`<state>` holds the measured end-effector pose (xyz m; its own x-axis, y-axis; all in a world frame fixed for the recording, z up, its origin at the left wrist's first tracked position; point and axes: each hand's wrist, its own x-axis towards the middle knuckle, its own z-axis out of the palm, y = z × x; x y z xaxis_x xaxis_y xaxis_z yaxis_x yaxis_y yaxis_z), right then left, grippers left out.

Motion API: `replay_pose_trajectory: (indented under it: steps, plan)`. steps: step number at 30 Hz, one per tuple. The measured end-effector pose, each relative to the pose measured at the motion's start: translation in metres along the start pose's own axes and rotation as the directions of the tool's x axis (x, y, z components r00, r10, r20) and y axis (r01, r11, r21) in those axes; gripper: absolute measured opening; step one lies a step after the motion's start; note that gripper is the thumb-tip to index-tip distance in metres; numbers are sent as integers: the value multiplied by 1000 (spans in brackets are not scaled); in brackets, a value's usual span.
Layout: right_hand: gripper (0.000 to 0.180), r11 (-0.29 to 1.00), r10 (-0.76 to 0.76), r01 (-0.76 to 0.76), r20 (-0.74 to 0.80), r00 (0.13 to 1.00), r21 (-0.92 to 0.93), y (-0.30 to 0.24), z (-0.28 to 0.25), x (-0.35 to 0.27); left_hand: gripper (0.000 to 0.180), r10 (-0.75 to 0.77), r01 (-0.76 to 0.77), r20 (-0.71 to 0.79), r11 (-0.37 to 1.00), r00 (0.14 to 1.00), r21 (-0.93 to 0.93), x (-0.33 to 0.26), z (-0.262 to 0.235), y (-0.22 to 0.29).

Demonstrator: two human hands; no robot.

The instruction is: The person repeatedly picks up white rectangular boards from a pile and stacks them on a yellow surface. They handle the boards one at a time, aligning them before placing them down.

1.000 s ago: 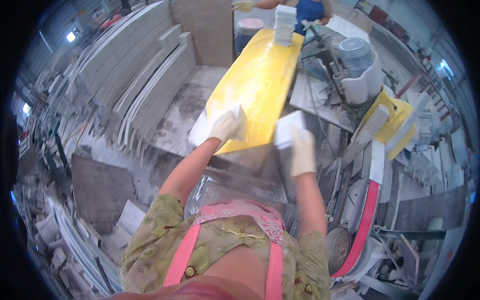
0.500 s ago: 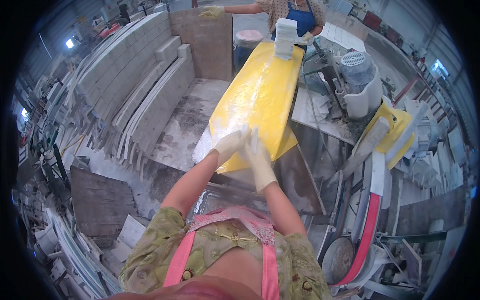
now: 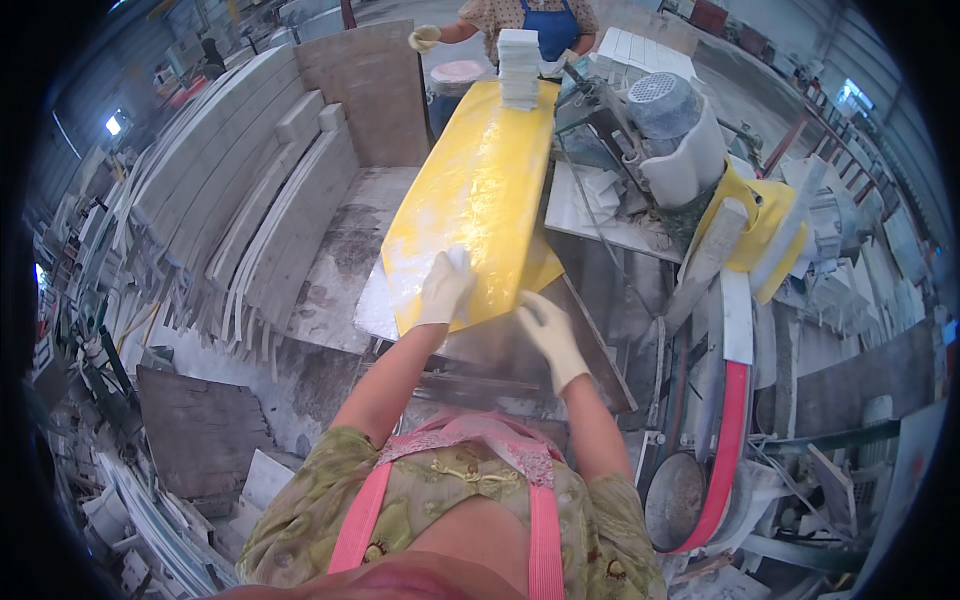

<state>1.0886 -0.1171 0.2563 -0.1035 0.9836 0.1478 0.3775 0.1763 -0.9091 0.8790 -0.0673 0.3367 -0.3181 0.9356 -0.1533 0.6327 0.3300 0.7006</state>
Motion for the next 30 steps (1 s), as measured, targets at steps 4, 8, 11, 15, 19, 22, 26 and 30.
replay_pose_trajectory:
  steps: [4, 8, 11, 15, 19, 22, 26, 30]
  plan:
    - [36, 975, 195, -216, -250, 948, -59, 34, -99, -56, 58, 0, 1, 40, 1000, 999, -22, 4, -9, -10]
    - [50, 876, 245, -437, -591, 768, -206, 48, -181, -111, 60, 26, -26, 9, 1000, 1000, -4, 5, -6, -13]
    - [58, 866, 329, -495, -662, 673, -73, 51, -228, -147, 59, 31, -31, -19, 999, 999, 38, 6, 3, -11]
    - [54, 821, 372, -568, -704, 604, -53, 50, -260, -175, 58, 59, -57, -33, 996, 998, 64, 7, 6, -10]
    - [52, 830, 406, -556, -646, 647, -36, 46, -264, -180, 62, 32, -31, -14, 997, 999, 70, 9, 5, -10]
    - [51, 823, 490, -564, -593, 639, 72, 44, -268, -180, 63, 53, -52, -13, 996, 998, 72, 10, 5, -12]
    - [48, 851, 476, -505, -617, 627, 145, 50, -284, -183, 63, 65, -65, -4, 994, 998, 85, 14, 6, -15]
    - [48, 809, 511, -586, -533, 675, 33, 83, -303, -188, 65, 27, -32, 39, 990, 999, 135, 21, 7, -18]
